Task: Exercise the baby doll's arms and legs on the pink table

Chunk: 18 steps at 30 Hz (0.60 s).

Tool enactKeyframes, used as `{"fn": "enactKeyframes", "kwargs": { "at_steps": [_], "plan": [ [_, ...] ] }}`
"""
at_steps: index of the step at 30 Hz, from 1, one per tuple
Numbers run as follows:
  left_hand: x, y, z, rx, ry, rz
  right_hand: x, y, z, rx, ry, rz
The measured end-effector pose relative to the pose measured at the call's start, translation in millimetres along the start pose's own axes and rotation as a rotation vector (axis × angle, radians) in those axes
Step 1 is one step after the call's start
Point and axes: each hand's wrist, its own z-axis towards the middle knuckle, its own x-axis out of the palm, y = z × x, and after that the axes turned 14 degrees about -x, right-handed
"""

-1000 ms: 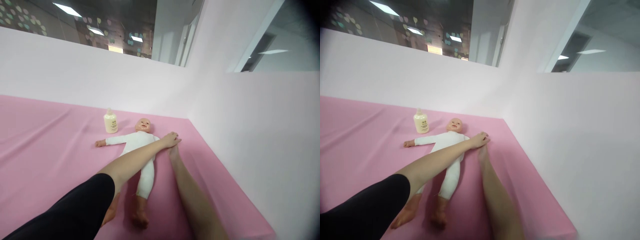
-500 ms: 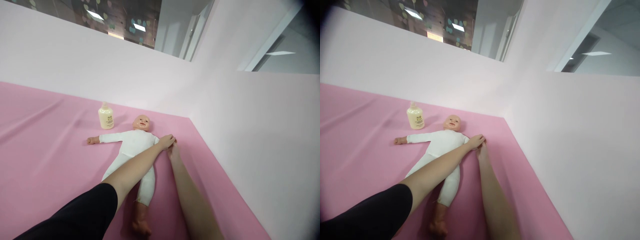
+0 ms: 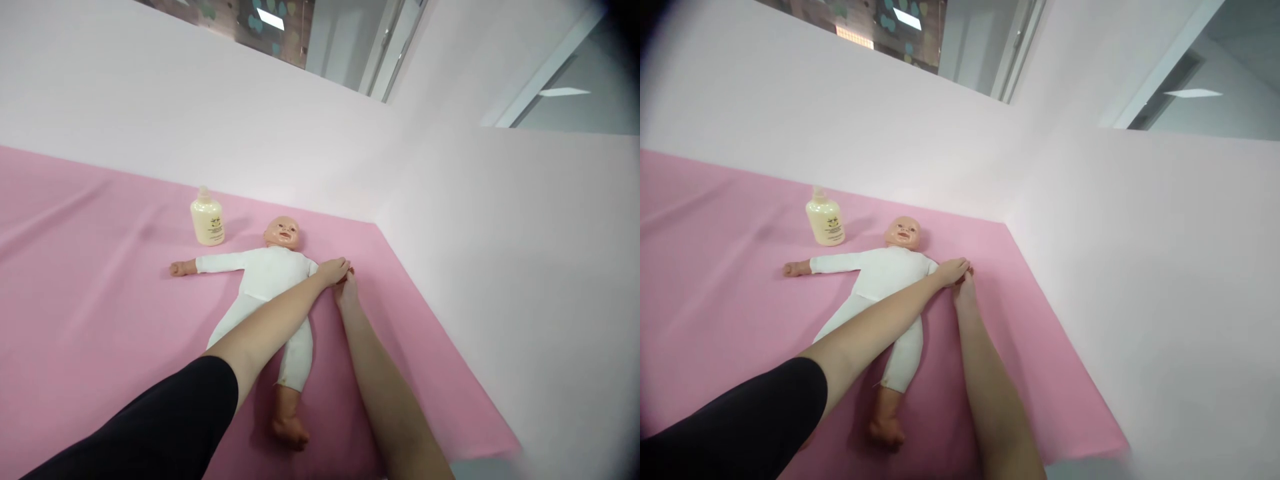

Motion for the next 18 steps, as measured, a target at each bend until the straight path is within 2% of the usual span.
{"fn": "enactKeyframes", "kwargs": {
  "at_steps": [6,18],
  "plan": [
    [2.5,1,0,-0.047,-0.009,-0.026,7,5,-5,0.088,0.001,-0.013],
    [-3.3,-5,-7,-0.018,0.006,0.012,11,12,-8,0.176,0.034,-0.021]
  ]
}}
